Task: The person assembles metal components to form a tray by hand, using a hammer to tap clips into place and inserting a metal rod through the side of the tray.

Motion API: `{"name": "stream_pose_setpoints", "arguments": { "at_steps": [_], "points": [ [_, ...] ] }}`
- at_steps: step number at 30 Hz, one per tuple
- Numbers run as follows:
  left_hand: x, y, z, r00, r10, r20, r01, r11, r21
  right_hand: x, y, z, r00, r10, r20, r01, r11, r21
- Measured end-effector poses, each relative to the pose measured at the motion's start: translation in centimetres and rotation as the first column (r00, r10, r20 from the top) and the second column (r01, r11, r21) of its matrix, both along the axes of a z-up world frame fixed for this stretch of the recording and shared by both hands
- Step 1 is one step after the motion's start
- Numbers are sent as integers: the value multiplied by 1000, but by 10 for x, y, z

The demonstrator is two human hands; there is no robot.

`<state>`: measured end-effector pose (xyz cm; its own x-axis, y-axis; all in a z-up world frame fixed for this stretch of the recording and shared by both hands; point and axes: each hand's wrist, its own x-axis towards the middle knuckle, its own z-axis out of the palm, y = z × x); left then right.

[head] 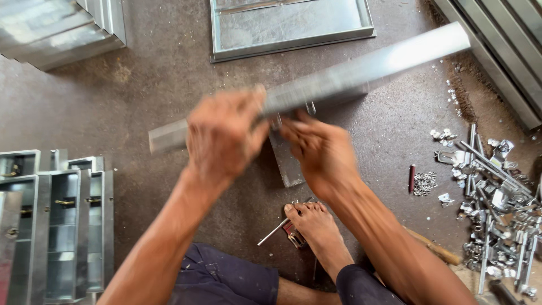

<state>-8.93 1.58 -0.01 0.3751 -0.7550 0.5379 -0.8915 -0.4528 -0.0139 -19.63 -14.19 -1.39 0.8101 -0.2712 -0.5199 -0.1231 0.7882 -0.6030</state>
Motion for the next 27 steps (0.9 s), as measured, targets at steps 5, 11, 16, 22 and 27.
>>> {"name": "stream_pose_setpoints", "arguments": {
  "at_steps": [5,11,16,22,27],
  "points": [
    [-64,11,-29,995,-80,60,83,996,-38,-52,-2,-3,987,-15,-159,19,999,27],
    [-157,-19,-53,566,-33,-824,-593,678,-434,-50,2,-80,978,-31,-208,52,994,100],
    [-139,-15,-130,-307,-738,-601,-928,371,18,-62,-9,-120,980,-13,-201,37,993,116],
    [-98,-22,-158,-262,-845,-467,-929,352,-116,-43,-31,-143,982,61,-180,-56,998,33],
    [-88,-22,-160,-310,-862,-401,-934,355,-40,-60,-45,-124,998,18,-64,-22,997,-68]
  ]
}}
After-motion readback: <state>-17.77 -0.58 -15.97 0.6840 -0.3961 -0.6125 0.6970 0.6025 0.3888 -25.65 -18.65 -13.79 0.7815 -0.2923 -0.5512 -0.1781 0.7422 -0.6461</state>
